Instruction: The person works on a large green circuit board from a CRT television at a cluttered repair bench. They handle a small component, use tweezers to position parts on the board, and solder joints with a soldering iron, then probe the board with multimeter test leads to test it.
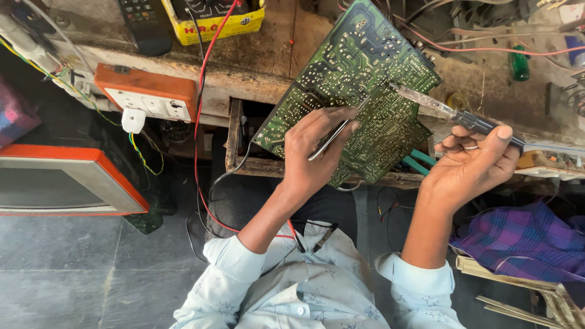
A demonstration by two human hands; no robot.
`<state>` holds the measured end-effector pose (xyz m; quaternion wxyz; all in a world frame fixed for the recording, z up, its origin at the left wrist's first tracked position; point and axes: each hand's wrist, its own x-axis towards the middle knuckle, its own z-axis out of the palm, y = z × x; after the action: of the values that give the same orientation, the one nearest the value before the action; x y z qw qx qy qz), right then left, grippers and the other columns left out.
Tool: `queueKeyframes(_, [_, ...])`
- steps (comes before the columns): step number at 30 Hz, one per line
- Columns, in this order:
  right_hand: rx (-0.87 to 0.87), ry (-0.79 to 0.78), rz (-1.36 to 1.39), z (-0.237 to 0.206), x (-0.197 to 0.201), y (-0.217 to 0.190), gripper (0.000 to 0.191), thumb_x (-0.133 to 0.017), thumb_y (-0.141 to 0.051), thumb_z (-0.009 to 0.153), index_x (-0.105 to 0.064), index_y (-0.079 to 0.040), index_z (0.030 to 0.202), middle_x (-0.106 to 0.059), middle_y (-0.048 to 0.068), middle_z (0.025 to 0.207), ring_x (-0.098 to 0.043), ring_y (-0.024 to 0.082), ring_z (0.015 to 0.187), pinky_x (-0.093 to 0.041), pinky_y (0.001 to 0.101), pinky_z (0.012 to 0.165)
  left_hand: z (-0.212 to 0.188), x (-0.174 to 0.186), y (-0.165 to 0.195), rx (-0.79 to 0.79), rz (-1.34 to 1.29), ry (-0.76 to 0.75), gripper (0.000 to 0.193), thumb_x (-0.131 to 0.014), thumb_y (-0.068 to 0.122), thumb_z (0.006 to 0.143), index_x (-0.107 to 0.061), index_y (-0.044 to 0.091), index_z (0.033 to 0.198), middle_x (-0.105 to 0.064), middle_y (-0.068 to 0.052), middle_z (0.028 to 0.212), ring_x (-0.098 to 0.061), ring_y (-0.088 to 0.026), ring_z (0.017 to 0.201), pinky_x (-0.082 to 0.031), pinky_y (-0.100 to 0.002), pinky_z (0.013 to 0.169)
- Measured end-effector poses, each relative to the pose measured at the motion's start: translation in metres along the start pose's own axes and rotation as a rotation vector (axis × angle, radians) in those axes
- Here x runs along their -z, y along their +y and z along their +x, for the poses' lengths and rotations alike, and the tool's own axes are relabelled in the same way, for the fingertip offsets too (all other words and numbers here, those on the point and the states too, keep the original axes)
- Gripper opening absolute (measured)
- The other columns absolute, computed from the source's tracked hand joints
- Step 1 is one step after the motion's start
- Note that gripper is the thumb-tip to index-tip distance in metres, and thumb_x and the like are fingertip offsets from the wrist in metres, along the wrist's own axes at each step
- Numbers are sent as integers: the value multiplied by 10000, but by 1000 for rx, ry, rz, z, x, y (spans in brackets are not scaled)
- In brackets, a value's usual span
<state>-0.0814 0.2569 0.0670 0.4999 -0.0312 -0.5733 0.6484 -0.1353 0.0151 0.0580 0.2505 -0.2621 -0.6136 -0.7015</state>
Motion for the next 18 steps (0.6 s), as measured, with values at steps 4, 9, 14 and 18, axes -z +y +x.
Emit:
queueKeyframes(4, [8, -11, 21, 0, 6, -1, 358, -672, -342, 1154, -503, -26, 1145, -694, 166, 862, -628, 209, 627, -469, 314, 514, -3, 4, 5, 29, 3, 3, 200, -757, -29, 949, -712, 7, 1140, -754, -113, 1117, -757, -226, 999, -594, -319, 883])
queueKeyframes(9, [64, 78, 20, 9, 37, -3, 372, -674, -331, 1172, -503, -1, 1152, -697, 195, 884, -656, 236, 660, -521, 332, 539, -4, 12, 12, 48, -1, 15, 189, -762, -38, 944, -714, -18, 1126, -759, -128, 1114, -754, -209, 997, -588, -297, 870])
queueKeyframes(14, [98, 153, 56, 22, 108, 0, 349, -661, -315, 1153, -533, 5, 1101, -681, 198, 884, -621, 238, 654, -474, 324, 545, -5, 29, 11, 102, 47, 77, 162, -764, -48, 946, -718, -28, 1099, -769, -133, 1096, -749, -187, 959, -582, -280, 876])
queueKeyframes(18, [112, 277, 133, 49, 178, 17, 332, -632, -257, 1139, -595, 54, 1030, -660, 210, 926, -574, 229, 709, -415, 301, 584, 1, 44, 6, 108, 233, 125, 146, -767, -55, 927, -728, -8, 1060, -772, -115, 1026, -725, -158, 891, -578, -275, 821])
